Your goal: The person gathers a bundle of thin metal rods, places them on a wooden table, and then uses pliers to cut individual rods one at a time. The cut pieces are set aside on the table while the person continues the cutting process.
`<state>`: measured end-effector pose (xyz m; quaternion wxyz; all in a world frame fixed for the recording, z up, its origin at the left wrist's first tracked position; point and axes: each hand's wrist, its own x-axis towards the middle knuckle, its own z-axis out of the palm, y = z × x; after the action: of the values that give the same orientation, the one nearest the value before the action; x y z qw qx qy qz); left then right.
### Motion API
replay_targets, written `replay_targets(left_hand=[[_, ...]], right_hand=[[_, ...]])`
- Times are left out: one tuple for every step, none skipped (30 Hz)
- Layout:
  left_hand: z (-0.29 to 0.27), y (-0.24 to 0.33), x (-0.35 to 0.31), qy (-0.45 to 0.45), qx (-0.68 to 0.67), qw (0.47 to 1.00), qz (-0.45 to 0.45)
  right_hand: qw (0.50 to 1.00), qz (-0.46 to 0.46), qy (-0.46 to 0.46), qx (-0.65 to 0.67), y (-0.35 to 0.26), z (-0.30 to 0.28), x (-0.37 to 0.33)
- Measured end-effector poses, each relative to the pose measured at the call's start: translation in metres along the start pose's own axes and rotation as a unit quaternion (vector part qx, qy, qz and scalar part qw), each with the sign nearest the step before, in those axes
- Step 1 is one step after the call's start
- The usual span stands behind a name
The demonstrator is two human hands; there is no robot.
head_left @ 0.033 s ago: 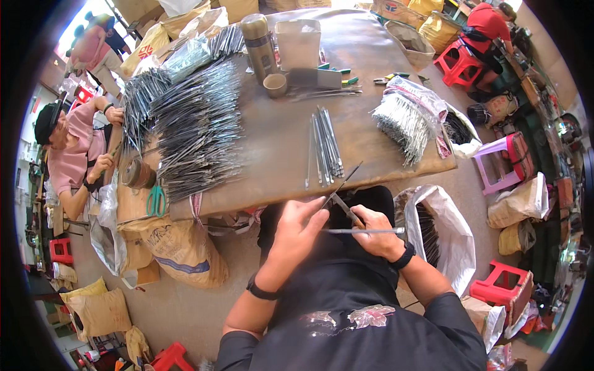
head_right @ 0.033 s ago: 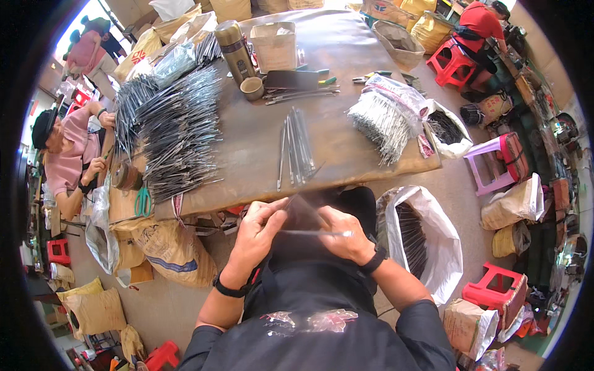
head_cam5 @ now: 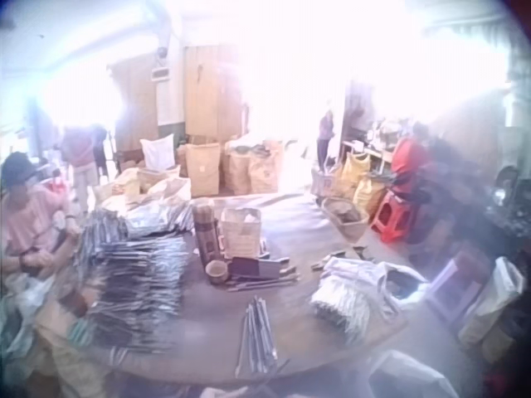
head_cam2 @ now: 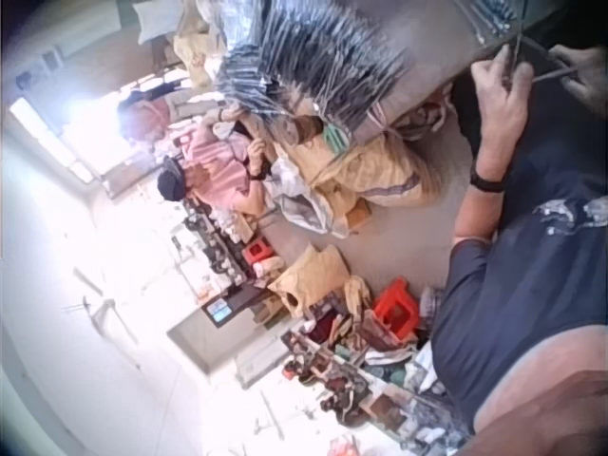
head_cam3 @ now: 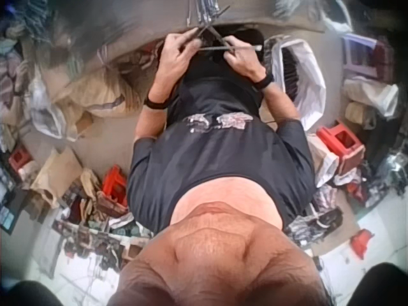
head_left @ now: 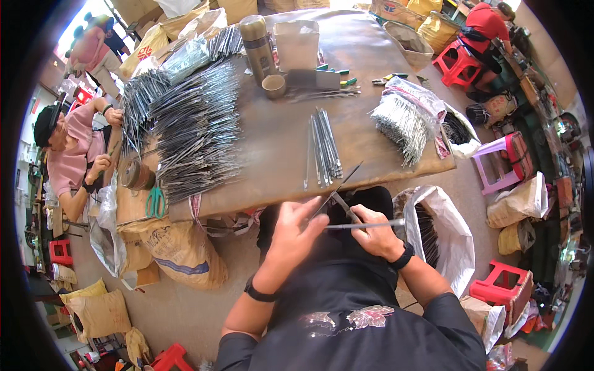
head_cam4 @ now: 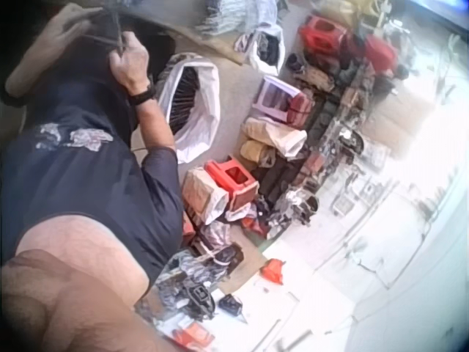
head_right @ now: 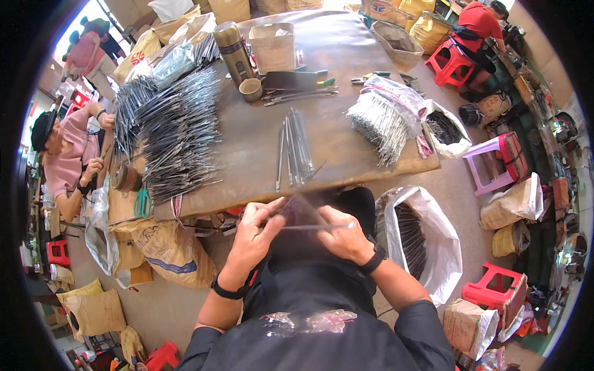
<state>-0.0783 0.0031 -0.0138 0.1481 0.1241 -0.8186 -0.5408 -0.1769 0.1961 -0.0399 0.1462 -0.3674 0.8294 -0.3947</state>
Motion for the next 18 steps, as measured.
replay_targets(left_hand=[[-0.003, 0.002, -0.002, -0.007, 0.019, 1.000, 0.011], [-0.006, 0.003, -0.005, -0.017, 0.041, 0.999, 0.011], [-0.008, 0.003, -0.007, -0.026, 0.064, 0.998, 0.010], [-0.008, 0.000, -0.008, -0.033, 0.029, 0.999, -0.017], [-0.007, -0.004, -0.007, -0.028, 0.032, 0.999, -0.031], [-0.006, -0.011, -0.004, -0.016, 0.029, 0.999, -0.036], [-0.006, -0.019, -0.001, 0.000, 0.024, 0.999, -0.031], [-0.005, -0.028, 0.003, 0.033, 0.056, 0.998, -0.011], [-0.007, -0.040, 0.008, 0.047, 0.057, 0.997, -0.035], [-0.010, -0.053, 0.017, 0.063, 0.060, 0.995, -0.049], [-0.014, -0.065, 0.027, 0.080, 0.055, 0.992, -0.083], [-0.017, -0.077, 0.035, 0.099, 0.086, 0.989, -0.068], [-0.022, -0.086, 0.043, 0.108, 0.119, 0.982, -0.099], [-0.030, -0.094, 0.051, 0.048, 0.159, 0.974, -0.151], [-0.030, -0.098, 0.052, 0.056, 0.164, 0.974, -0.145], [-0.029, -0.100, 0.055, 0.058, 0.177, 0.970, -0.157], [-0.028, -0.099, 0.057, 0.058, 0.191, 0.965, -0.168], [-0.025, -0.096, 0.056, 0.063, 0.232, 0.958, -0.157]], right_hand=[[1.000, 0.013, 0.000, -0.005, 0.001, 0.000, 0.000], [1.000, 0.011, 0.011, 0.014, 0.003, 0.000, 0.001], [1.000, 0.007, 0.011, 0.020, 0.004, 0.001, 0.001], [1.000, 0.003, 0.011, 0.022, 0.005, 0.003, 0.002], [1.000, -0.009, 0.013, 0.018, 0.007, 0.006, 0.002], [0.999, 0.008, 0.010, 0.044, 0.009, 0.010, 0.004], [0.998, 0.015, 0.011, 0.063, 0.011, 0.014, 0.006], [0.996, 0.029, 0.012, 0.080, 0.014, 0.016, 0.006], [0.991, 0.054, 0.000, 0.126, 0.016, 0.016, 0.006], [0.982, 0.086, -0.012, 0.169, 0.019, 0.016, 0.006], [0.970, 0.125, -0.025, 0.207, 0.021, 0.015, 0.004], [0.965, 0.104, 0.005, 0.243, 0.023, 0.016, 0.004], [0.956, 0.125, 0.009, 0.265, 0.025, 0.014, 0.002], [0.946, 0.146, 0.013, 0.288, 0.028, 0.011, 0.001], [0.936, 0.167, 0.017, 0.311, 0.030, 0.008, -0.001], [0.929, 0.175, 0.030, 0.324, 0.032, 0.007, -0.003], [0.921, 0.189, 0.035, 0.338, 0.035, 0.004, -0.005], [0.912, 0.200, 0.043, 0.356, 0.037, 0.002, -0.008]])
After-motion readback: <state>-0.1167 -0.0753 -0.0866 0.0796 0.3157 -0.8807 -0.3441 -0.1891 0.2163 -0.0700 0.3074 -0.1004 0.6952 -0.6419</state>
